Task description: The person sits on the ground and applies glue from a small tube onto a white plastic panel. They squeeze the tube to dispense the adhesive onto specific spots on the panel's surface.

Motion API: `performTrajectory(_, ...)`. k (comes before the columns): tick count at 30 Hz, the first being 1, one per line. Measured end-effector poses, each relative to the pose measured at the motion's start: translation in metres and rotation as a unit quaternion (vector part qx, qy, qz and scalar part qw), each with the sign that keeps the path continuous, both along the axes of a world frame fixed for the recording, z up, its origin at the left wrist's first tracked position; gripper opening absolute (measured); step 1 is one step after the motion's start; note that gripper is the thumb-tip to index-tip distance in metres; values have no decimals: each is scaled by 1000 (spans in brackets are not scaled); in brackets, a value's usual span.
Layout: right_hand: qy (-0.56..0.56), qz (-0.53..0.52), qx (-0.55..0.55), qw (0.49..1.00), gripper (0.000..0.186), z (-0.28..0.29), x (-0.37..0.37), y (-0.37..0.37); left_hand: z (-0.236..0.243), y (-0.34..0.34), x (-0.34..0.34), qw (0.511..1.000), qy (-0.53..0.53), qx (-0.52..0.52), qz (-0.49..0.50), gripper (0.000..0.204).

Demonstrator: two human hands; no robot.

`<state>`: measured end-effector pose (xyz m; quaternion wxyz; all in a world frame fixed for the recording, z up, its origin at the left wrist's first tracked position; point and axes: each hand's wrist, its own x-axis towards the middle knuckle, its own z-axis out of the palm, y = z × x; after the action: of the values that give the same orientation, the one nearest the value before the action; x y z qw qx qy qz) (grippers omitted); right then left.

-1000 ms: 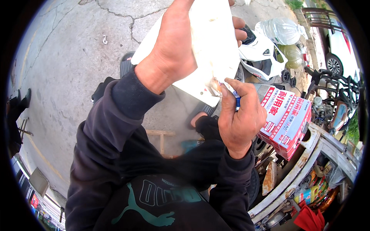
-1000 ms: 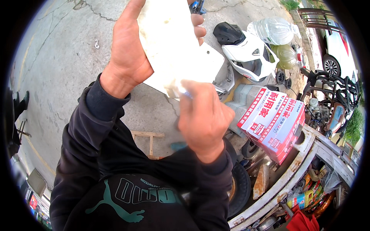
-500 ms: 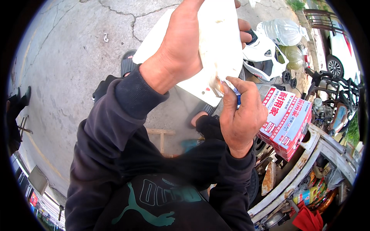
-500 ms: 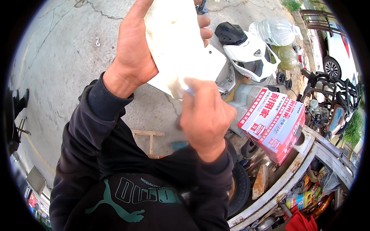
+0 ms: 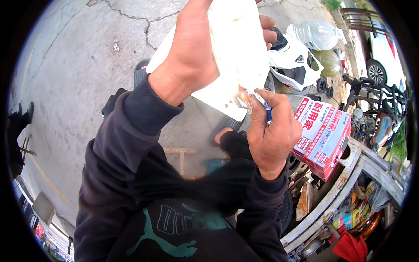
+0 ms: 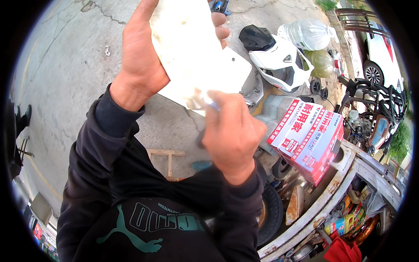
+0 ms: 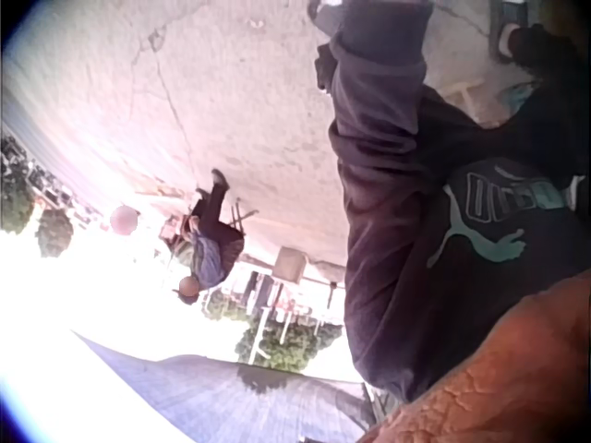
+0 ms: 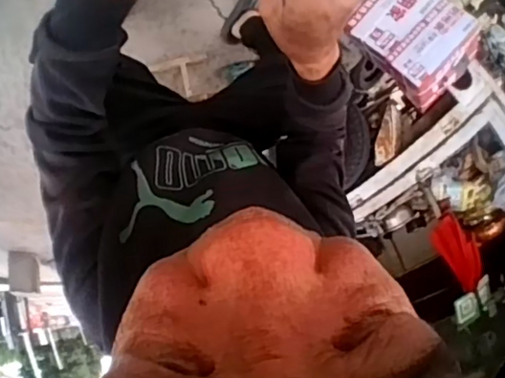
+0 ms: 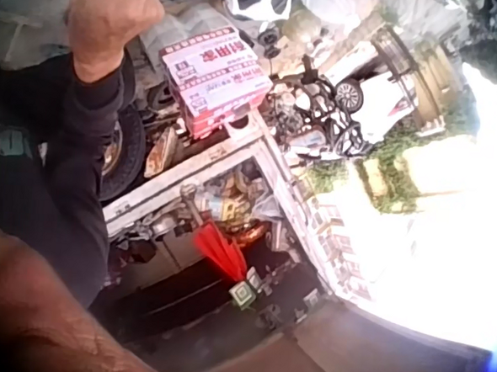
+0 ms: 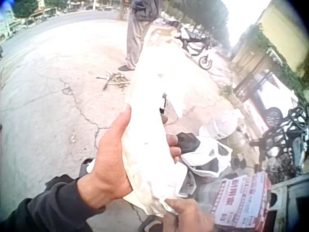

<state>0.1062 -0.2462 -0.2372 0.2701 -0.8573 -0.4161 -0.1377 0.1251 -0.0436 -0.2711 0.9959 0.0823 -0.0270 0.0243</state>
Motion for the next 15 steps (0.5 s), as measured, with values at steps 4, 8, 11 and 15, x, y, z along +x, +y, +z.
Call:
performTrajectory(4, 16, -17, -1, 1000, 26, 4, 1, -3, 7, -2, -2, 1000, 26, -15, 2, 73)
performTrajectory(8, 15, -18, 12, 1000, 25, 5, 0, -5, 4, 0, -2, 994, -36, -95, -41, 76)
performTrajectory(11, 11, -20, 16, 1000, 25, 5, 2, -8, 3, 2, -2, 994, -55, -82, -36, 80)
performTrajectory(15, 21, -21, 6, 1000, 27, 9, 1, -10, 8, 3, -4, 993, -71, -90, -34, 82)
